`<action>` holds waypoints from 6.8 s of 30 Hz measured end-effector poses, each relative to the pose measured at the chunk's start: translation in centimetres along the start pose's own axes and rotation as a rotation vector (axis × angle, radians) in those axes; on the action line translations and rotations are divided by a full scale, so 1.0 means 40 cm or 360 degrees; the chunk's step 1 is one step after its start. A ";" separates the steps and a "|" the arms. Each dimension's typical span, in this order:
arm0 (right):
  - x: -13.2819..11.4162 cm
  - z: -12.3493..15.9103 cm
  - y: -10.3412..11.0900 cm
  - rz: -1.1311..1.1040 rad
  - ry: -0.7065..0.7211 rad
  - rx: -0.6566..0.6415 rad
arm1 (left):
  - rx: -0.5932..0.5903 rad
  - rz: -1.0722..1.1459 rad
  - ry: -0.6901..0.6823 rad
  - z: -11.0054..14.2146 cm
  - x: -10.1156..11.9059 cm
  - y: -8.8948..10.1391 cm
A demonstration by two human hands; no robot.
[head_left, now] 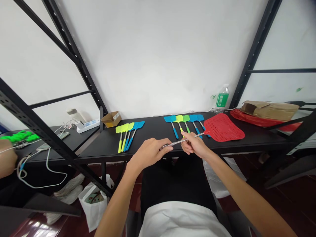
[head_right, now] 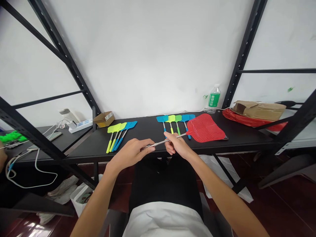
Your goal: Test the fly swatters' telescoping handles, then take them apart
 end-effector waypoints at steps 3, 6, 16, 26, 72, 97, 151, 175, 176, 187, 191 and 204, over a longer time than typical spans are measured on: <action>-0.002 0.002 -0.003 0.0002 0.0002 -0.0013 | 0.0017 -0.0060 -0.0014 0.002 0.003 0.001; -0.001 0.004 -0.007 -0.0015 0.0006 -0.0033 | 0.0013 -0.0097 -0.0019 0.003 0.007 0.000; -0.006 0.002 -0.007 -0.0091 0.0017 0.0018 | -0.0022 -0.0099 0.0005 0.005 0.011 -0.006; -0.002 0.005 -0.013 -0.0074 0.0012 -0.0002 | 0.0000 -0.0106 0.0034 0.006 0.011 -0.004; -0.007 0.009 -0.016 -0.0049 -0.0009 0.0013 | 0.0006 -0.0162 0.0029 0.005 0.016 -0.008; -0.081 0.029 -0.078 -0.0205 0.0231 -0.0021 | -0.0271 0.1795 -0.0008 -0.026 0.042 -0.065; -0.151 0.050 -0.013 -0.0003 0.0088 -0.0067 | -0.0272 0.1816 0.0003 -0.010 0.014 -0.017; 0.168 -0.013 0.093 -0.0040 -0.0106 -0.0018 | -0.0341 0.2127 0.0322 -0.127 -0.167 -0.267; 0.177 -0.014 0.096 -0.0043 -0.0097 -0.0018 | -0.0343 0.2140 0.0321 -0.130 -0.171 -0.273; 0.187 -0.012 0.102 -0.0168 -0.0050 0.0026 | -0.0369 0.2259 0.0249 -0.133 -0.170 -0.276; 0.187 -0.012 0.111 -0.0178 -0.0044 0.0068 | -0.0392 0.2252 0.0229 -0.132 -0.174 -0.280; 0.188 -0.016 0.113 -0.0201 -0.0047 0.0083 | -0.0366 0.2263 0.0258 -0.136 -0.181 -0.287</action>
Point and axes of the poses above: each hand's wrist, its own z-axis away from the middle knuckle, its own y-axis out of the back of the hand, x = y × z, the point moved 8 cm from there along -z, towards the middle knuckle, and after that the axes turned 12 degrees about y, right-handed, at the moved point
